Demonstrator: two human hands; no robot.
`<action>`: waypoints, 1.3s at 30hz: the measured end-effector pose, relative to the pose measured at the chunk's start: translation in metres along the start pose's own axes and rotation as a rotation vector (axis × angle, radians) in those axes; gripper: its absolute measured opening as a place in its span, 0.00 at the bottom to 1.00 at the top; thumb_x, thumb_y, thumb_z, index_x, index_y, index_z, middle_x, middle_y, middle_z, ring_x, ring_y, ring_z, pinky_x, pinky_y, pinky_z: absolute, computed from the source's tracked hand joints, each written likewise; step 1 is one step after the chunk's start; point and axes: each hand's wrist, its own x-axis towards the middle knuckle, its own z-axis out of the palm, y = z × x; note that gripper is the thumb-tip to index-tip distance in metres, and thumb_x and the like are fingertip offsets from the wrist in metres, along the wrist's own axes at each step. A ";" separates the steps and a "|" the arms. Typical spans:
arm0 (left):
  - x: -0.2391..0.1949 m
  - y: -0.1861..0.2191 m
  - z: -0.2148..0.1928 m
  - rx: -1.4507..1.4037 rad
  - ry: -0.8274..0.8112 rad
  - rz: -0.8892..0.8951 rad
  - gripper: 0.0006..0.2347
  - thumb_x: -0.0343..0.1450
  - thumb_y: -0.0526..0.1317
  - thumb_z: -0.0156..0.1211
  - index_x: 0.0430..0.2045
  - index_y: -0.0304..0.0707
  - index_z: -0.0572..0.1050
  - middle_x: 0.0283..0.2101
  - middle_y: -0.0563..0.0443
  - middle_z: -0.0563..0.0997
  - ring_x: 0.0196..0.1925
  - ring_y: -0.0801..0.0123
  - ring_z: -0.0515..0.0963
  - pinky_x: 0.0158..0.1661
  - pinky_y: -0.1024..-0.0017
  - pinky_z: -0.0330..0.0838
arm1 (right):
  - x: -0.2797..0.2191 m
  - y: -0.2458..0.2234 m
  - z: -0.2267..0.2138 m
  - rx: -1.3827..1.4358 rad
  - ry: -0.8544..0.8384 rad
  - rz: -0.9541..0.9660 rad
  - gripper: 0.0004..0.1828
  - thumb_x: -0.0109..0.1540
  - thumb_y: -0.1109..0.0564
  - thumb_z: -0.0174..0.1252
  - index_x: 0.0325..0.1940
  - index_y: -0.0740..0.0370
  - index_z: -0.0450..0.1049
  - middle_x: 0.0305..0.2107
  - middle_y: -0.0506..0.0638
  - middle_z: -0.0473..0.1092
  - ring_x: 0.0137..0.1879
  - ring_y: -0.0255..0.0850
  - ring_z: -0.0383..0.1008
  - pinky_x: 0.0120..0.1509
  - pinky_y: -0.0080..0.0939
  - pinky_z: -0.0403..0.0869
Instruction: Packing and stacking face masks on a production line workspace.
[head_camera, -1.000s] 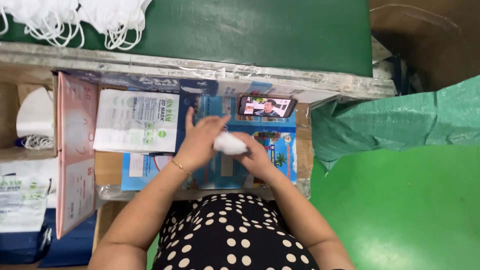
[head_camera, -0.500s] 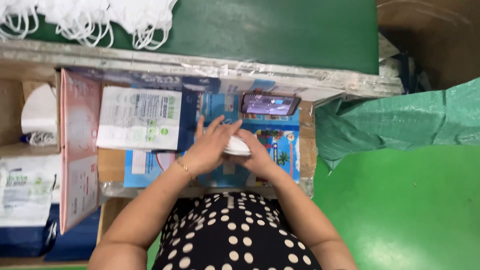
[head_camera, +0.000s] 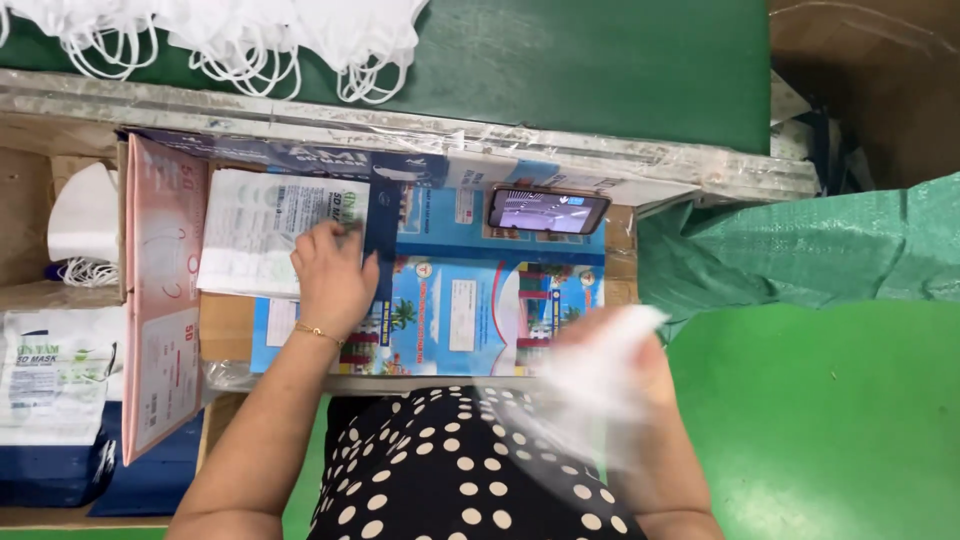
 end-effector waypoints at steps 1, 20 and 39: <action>-0.001 0.003 0.000 0.000 -0.003 -0.004 0.17 0.66 0.39 0.63 0.47 0.32 0.77 0.53 0.38 0.71 0.57 0.44 0.68 0.56 0.51 0.61 | 0.002 0.017 0.001 0.001 -0.004 0.004 0.16 0.62 0.62 0.58 0.55 0.60 0.78 0.41 0.52 0.79 0.46 0.48 0.76 0.52 0.44 0.75; -0.002 -0.018 0.034 -0.093 -0.028 -0.203 0.08 0.74 0.41 0.60 0.34 0.34 0.75 0.35 0.40 0.77 0.35 0.47 0.78 0.35 0.56 0.73 | 0.020 0.047 0.061 -0.750 0.269 -0.374 0.19 0.55 0.58 0.66 0.51 0.51 0.79 0.43 0.48 0.78 0.52 0.51 0.75 0.59 0.52 0.69; -0.044 0.059 0.015 -0.758 -0.216 -0.029 0.05 0.69 0.34 0.67 0.29 0.33 0.76 0.30 0.48 0.79 0.28 0.66 0.78 0.30 0.72 0.74 | 0.051 0.047 0.091 0.045 0.231 -0.057 0.18 0.60 0.53 0.67 0.52 0.60 0.77 0.37 0.50 0.78 0.43 0.37 0.77 0.47 0.38 0.76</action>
